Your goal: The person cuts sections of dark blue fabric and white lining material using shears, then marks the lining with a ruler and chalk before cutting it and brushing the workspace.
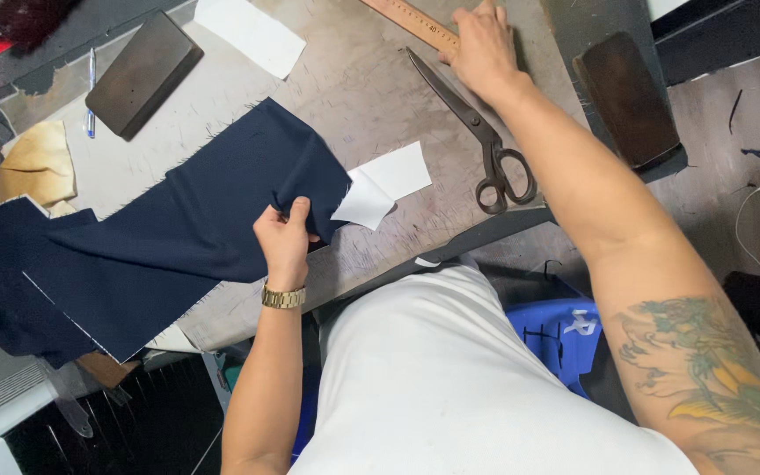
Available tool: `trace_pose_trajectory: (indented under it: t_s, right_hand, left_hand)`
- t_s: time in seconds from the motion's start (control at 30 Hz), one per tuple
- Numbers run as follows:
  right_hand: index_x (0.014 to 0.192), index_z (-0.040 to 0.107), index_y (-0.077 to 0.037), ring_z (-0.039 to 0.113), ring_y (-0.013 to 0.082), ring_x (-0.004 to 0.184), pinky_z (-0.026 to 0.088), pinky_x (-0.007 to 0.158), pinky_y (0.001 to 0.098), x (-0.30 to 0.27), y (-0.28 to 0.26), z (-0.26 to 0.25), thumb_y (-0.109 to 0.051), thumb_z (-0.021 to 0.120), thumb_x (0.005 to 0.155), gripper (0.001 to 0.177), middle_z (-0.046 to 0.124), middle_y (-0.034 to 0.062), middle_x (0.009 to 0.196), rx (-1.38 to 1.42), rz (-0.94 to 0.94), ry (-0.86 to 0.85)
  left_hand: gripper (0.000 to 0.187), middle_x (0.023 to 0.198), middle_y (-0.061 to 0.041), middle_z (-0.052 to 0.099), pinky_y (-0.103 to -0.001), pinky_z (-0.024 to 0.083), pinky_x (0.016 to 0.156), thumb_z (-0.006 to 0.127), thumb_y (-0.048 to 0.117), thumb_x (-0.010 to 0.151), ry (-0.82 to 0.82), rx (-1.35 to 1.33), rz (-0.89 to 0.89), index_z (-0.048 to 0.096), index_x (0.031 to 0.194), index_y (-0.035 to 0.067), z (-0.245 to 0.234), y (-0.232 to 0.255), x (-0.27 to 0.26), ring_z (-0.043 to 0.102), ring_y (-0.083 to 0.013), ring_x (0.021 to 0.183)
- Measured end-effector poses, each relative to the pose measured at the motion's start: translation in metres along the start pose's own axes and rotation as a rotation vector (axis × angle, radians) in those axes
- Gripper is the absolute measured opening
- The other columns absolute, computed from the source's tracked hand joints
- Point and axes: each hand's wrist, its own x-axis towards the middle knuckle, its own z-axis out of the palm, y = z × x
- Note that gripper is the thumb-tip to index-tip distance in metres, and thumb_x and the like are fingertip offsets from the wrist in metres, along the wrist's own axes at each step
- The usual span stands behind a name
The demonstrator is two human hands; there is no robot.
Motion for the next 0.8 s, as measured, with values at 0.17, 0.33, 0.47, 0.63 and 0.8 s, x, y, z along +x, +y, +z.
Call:
trace_pose_trajectory:
  t_s: [0.17, 0.33, 0.47, 0.63, 0.8]
  right_hand:
    - [0.11, 0.063, -0.006, 0.055, 0.0384, 0.1, 0.043, 0.085, 0.0494, -0.055, -0.077, -0.038, -0.016, 0.075, 0.098, 0.02, 0.065, 0.0175, 0.103, 0.178, -0.226, 0.144]
    - [0.094, 0.064, -0.006, 0.056, 0.0316, 0.082, 0.045, 0.077, 0.0416, -0.131, -0.128, -0.025, -0.012, 0.072, 0.098, 0.011, 0.064, 0.0091, 0.087, 0.378, -0.56, 0.133]
    - [0.124, 0.062, 0.001, 0.069, 0.0239, 0.101, 0.056, 0.087, 0.037, -0.13, -0.121, -0.038, -0.01, 0.058, 0.103, 0.024, 0.075, 0.0133, 0.108, 0.67, -0.163, -0.164]
    - [0.133, 0.062, -0.009, 0.072, 0.0315, 0.084, 0.052, 0.08, 0.0466, -0.128, -0.098, -0.036, -0.031, 0.054, 0.105, 0.036, 0.074, 0.0088, 0.126, 0.541, -0.128, -0.328]
    - [0.107, 0.066, -0.006, 0.063, 0.024, 0.096, 0.053, 0.085, 0.0371, -0.076, -0.057, -0.022, -0.009, 0.064, 0.103, 0.006, 0.068, 0.0091, 0.099, 0.388, -0.08, 0.09]
  left_hand:
    - [0.035, 0.067, -0.008, 0.059, -0.033, 0.061, 0.046, 0.067, 0.022, 0.099, -0.208, -0.121, -0.082, 0.055, 0.072, 0.003, 0.002, 0.004, -0.005, 0.065, -0.0222, 0.052]
    - [0.034, 0.085, -0.016, 0.069, -0.043, 0.068, 0.063, 0.059, 0.023, 0.103, -0.458, -0.417, -0.191, 0.064, 0.094, -0.009, 0.039, 0.013, 0.001, 0.073, -0.0269, 0.077]
    - [0.038, 0.066, 0.0, 0.039, -0.035, 0.068, 0.057, 0.062, 0.024, 0.101, -0.444, -0.273, -0.206, 0.046, 0.069, 0.011, 0.054, 0.012, 0.004, 0.045, -0.0094, 0.055]
    - [0.038, 0.063, -0.01, 0.062, -0.035, 0.066, 0.056, 0.062, 0.025, 0.101, -0.412, -0.237, -0.23, 0.056, 0.072, 0.001, 0.05, 0.016, 0.005, 0.068, -0.0214, 0.057]
    - [0.032, 0.064, -0.01, 0.056, -0.035, 0.06, 0.049, 0.066, 0.025, 0.1, -0.217, -0.243, -0.267, 0.042, 0.084, 0.01, 0.032, -0.01, 0.019, 0.065, -0.0227, 0.055]
